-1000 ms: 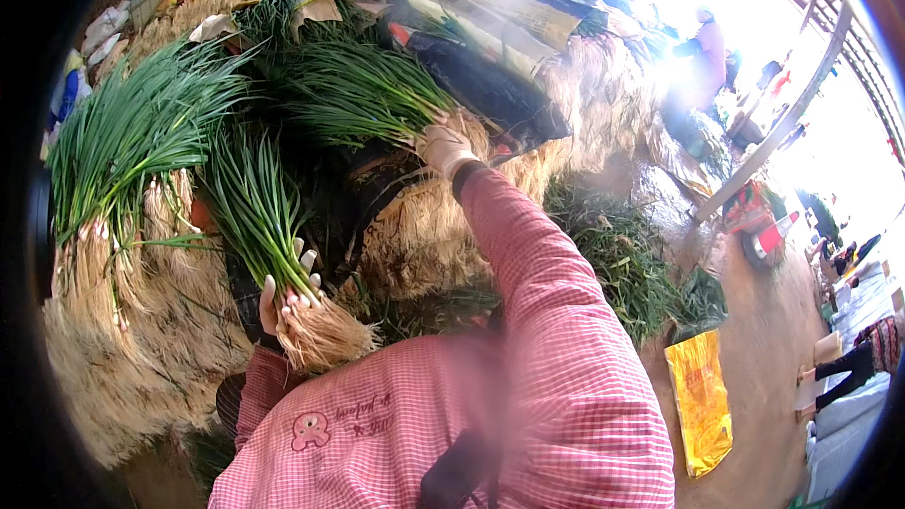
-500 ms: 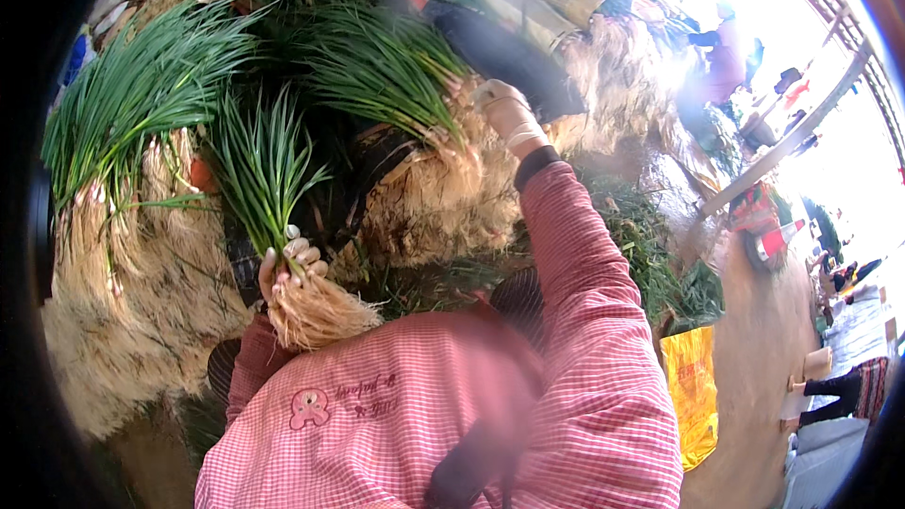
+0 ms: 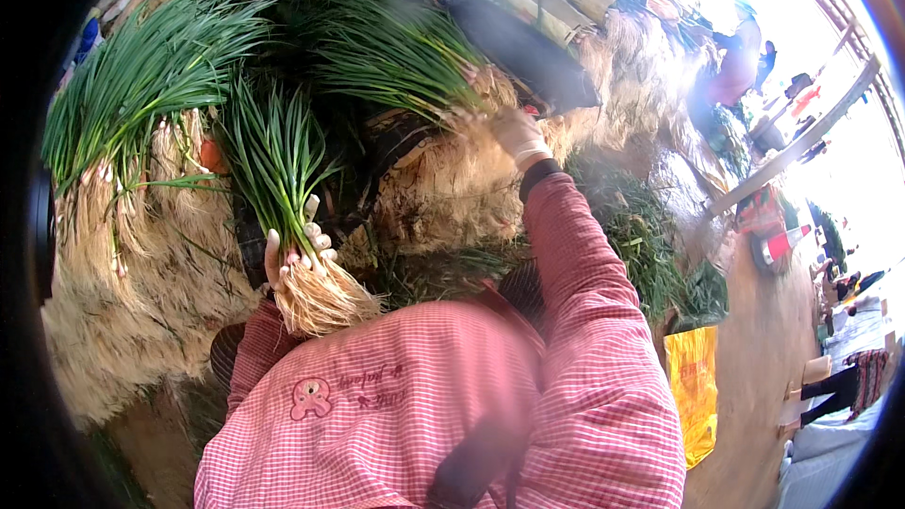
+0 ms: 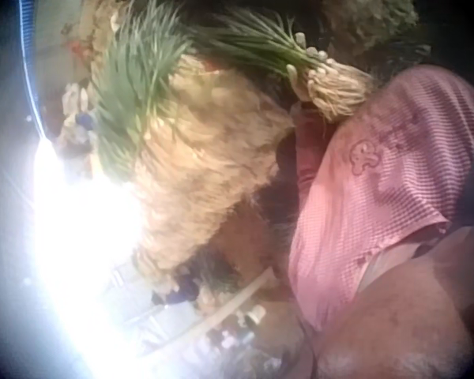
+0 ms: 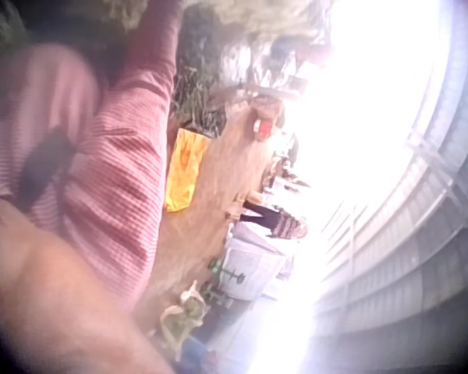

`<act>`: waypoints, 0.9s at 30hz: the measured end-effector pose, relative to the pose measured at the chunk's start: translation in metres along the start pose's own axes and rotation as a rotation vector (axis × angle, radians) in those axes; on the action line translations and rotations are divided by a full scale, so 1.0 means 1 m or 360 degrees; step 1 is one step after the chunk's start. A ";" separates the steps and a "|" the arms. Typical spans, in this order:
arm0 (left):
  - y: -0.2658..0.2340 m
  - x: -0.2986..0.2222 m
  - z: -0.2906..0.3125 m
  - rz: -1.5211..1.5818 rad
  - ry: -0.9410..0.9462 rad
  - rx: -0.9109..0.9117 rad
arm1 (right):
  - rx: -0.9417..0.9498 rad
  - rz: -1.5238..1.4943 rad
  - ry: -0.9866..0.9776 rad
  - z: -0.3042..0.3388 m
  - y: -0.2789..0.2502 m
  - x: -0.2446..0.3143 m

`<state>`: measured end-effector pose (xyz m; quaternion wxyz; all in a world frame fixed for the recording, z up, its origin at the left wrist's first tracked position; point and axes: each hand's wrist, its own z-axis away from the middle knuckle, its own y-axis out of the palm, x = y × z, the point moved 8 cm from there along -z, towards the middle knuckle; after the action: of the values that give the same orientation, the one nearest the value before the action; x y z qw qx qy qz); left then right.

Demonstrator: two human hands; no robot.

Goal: The person cleans a bunch of green onions by hand, peeling away outer layers and debris from the bulbs and stalks before placing them in a new bundle.

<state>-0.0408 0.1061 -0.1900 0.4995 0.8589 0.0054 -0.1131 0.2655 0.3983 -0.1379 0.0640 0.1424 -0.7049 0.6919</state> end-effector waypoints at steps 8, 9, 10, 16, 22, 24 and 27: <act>0.001 0.002 -0.003 -0.0059 0.0057 -0.0114 | -0.0357 -0.1005 -0.0479 0.037 -0.022 0.002; 0.001 0.003 -0.001 0.0012 0.0004 0.0076 | -0.0110 -0.1583 -0.0309 0.058 -0.013 0.022; -0.001 0.003 0.004 0.0007 0.0019 -0.0006 | 0.0154 -0.2145 -0.0106 0.093 -0.011 0.057; -0.016 0.009 0.000 -0.0376 -0.0219 -0.0260 | 0.0815 -0.2360 -0.0129 0.162 0.079 0.119; -0.058 0.015 0.020 -0.0581 -0.0398 -0.0762 | 0.0772 -0.1354 -0.0680 0.209 0.121 0.164; -0.058 0.017 0.029 -0.0672 -0.0484 -0.0961 | 0.0596 -0.0795 -0.0907 0.216 0.097 0.179; -0.074 0.009 0.036 -0.0879 -0.0486 -0.1106 | 0.0371 -0.0485 -0.0945 0.201 0.078 0.180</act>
<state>-0.0483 0.1114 -0.2725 0.7038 0.5806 0.1978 -0.3583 0.0927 0.1786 -0.1678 -0.0579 0.4473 -0.5797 0.6786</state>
